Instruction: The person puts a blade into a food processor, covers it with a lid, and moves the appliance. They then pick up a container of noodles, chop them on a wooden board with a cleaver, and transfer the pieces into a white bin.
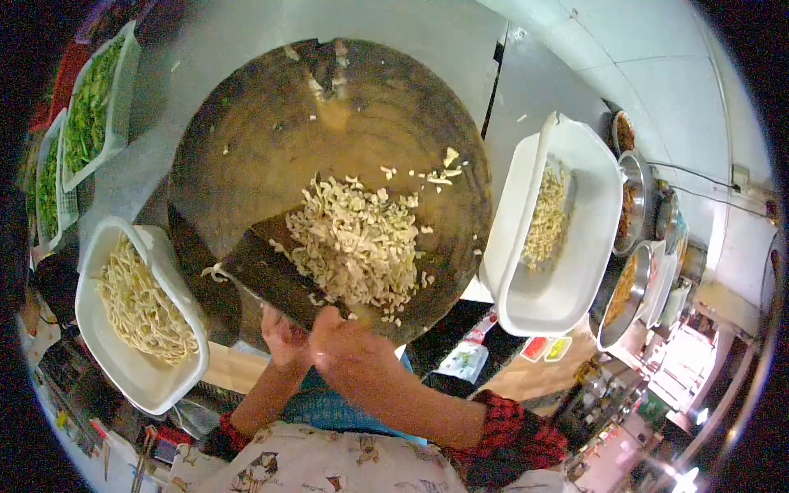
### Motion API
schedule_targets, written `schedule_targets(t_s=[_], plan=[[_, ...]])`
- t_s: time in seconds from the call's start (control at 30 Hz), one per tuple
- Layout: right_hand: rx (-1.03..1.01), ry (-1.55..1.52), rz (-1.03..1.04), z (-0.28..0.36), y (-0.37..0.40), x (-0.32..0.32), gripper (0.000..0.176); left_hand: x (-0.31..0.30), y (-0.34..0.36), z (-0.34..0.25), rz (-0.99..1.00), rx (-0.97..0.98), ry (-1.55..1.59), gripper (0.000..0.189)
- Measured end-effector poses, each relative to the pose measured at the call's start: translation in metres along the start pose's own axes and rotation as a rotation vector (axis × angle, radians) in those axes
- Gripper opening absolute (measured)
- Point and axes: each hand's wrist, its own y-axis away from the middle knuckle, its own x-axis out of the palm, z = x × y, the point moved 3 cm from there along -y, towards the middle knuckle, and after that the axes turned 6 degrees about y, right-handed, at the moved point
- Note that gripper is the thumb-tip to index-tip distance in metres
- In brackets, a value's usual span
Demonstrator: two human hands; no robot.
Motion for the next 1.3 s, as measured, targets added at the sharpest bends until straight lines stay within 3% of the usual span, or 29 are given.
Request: schedule_targets(t_s=[0.03,0.1,0.2,0.27,0.4,0.5,0.57,0.67,0.73,0.87,0.93,1.0,1.07,1.1,1.17,1.3], plan=[[0.038,0.033,-0.025,-0.001,-0.007,0.000,0.014,-0.003,-0.007,-0.007,-0.008,0.099,-0.044,0.032],[0.086,0.057,-0.048,-0.004,-0.009,-0.003,0.014,-0.003,-0.012,-0.013,-0.010,0.102,-0.099,0.031],[0.216,-0.134,-0.013,-0.022,0.001,-0.018,0.015,-0.009,-0.020,-0.024,-0.019,0.128,-0.122,0.027],[0.273,-0.047,0.113,-0.009,0.017,-0.032,0.016,-0.015,-0.016,-0.026,-0.050,0.170,-0.110,0.027],[0.133,-0.025,0.269,-0.005,0.039,-0.014,0.017,-0.001,-0.001,0.002,-0.038,0.076,-0.032,0.034],[0.203,-0.089,0.253,0.001,0.023,0.001,0.016,-0.005,-0.007,-0.004,-0.032,0.167,-0.085,0.037],[0.112,0.011,0.062,0.004,-0.009,0.001,0.016,-0.006,-0.010,-0.008,-0.012,0.154,-0.096,0.037],[0.182,-0.110,0.056,-0.011,-0.019,-0.004,0.017,-0.008,-0.009,-0.011,0.049,0.105,-0.210,0.034],[0.169,-0.148,-0.054,-0.017,-0.007,-0.011,0.020,-0.013,-0.017,-0.020,-0.009,0.165,-0.115,0.029],[0.295,-0.096,0.150,0.001,0.028,-0.024,0.020,-0.022,-0.011,-0.017,0.030,0.122,-0.129,0.026],[0.167,-0.048,0.206,0.005,0.037,-0.011,0.014,-0.018,-0.016,-0.016,0.011,0.136,-0.112,0.025],[0.168,-0.016,0.307,0.002,0.030,0.009,0.012,-0.015,-0.016,-0.014,-0.006,0.149,-0.087,0.022],[0.023,-0.059,0.045,0.006,0.007,0.010,0.014,-0.009,0.000,0.003,0.025,0.084,-0.056,0.023],[0.024,-0.060,0.042,0.007,0.002,0.010,0.014,-0.006,0.004,0.009,0.044,0.041,-0.022,0.023],[0.234,-0.019,0.048,0.002,-0.005,0.010,0.020,-0.010,-0.009,-0.004,0.034,0.081,-0.099,0.025],[0.325,-0.130,-0.019,-0.013,0.004,-0.015,0.025,-0.020,-0.014,-0.018,-0.002,0.164,-0.141,0.029]])
